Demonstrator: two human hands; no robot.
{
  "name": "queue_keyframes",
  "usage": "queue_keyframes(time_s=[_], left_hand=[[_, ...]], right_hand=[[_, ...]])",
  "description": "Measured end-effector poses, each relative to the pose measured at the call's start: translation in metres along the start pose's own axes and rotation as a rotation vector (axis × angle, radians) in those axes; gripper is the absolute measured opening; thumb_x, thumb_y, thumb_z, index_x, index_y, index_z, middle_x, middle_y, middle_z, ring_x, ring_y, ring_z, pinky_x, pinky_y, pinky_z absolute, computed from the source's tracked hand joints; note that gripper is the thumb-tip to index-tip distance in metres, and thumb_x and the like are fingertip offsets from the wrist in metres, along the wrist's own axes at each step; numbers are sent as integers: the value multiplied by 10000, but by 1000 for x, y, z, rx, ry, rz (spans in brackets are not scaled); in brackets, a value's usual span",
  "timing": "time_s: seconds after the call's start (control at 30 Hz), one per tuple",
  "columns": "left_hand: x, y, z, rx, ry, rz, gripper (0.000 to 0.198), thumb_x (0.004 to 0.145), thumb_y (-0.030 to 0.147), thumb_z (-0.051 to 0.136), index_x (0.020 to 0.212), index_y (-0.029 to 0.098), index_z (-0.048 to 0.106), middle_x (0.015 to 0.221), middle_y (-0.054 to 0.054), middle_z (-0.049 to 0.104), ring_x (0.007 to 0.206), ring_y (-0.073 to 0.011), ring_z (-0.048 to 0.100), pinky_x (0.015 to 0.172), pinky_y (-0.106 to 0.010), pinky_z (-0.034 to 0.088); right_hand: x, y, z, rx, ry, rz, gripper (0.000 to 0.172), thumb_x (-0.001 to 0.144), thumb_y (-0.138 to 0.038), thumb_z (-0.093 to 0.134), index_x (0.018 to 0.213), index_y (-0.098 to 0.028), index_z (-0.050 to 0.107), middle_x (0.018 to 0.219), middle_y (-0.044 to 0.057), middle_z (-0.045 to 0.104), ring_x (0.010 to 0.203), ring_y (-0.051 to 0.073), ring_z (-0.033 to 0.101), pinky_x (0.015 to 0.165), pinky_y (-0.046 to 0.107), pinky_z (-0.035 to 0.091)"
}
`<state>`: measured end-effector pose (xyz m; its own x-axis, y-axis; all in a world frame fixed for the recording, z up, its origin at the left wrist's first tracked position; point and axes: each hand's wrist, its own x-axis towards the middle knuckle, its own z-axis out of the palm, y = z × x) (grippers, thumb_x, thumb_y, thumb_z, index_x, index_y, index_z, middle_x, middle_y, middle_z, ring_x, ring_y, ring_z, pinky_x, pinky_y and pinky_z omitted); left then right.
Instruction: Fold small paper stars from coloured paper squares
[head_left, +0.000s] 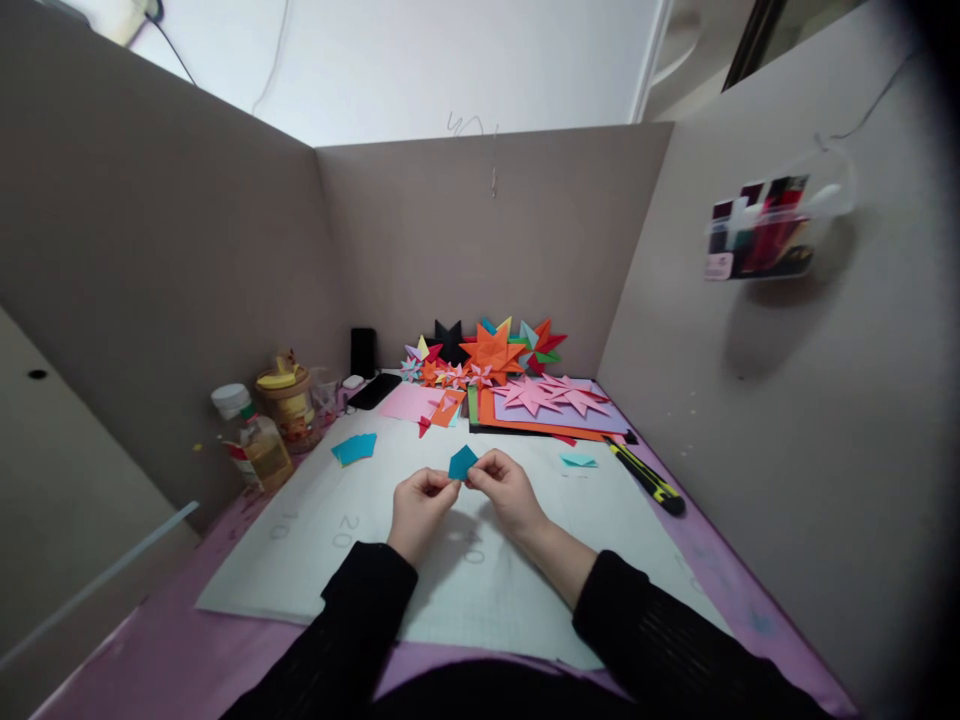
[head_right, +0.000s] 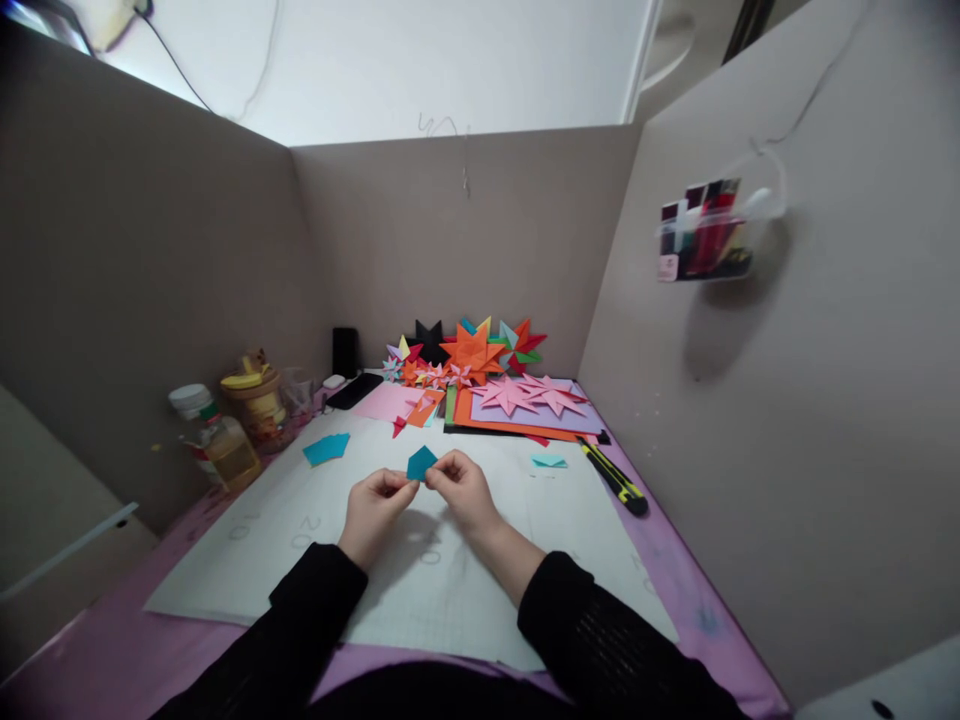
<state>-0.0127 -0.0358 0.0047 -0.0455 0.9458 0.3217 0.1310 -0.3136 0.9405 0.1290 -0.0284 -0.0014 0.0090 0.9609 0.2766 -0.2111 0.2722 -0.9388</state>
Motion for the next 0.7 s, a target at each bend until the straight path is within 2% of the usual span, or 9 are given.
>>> queue_keyframes(time_s=[0.27, 0.7], left_hand=[[1, -4, -1, -32, -33, -27, 186, 646, 303, 678, 615, 136, 603, 635, -26, 641, 586, -125, 564, 566, -231, 445], [0, -1, 1, -56, 9, -38, 194, 637, 287, 674, 572, 143, 563, 620, -25, 639, 586, -133, 570, 570, -240, 444]], right_hand=[[1, -6, 0, -12, 32, -15, 171, 654, -288, 691, 642, -178, 560, 602, -10, 603, 594, 130, 552, 601, 264, 434], [-2, -8, 4, -69, 75, -31, 190, 657, -310, 689, 636, -169, 565, 600, -4, 600, 590, 133, 545, 589, 260, 427]])
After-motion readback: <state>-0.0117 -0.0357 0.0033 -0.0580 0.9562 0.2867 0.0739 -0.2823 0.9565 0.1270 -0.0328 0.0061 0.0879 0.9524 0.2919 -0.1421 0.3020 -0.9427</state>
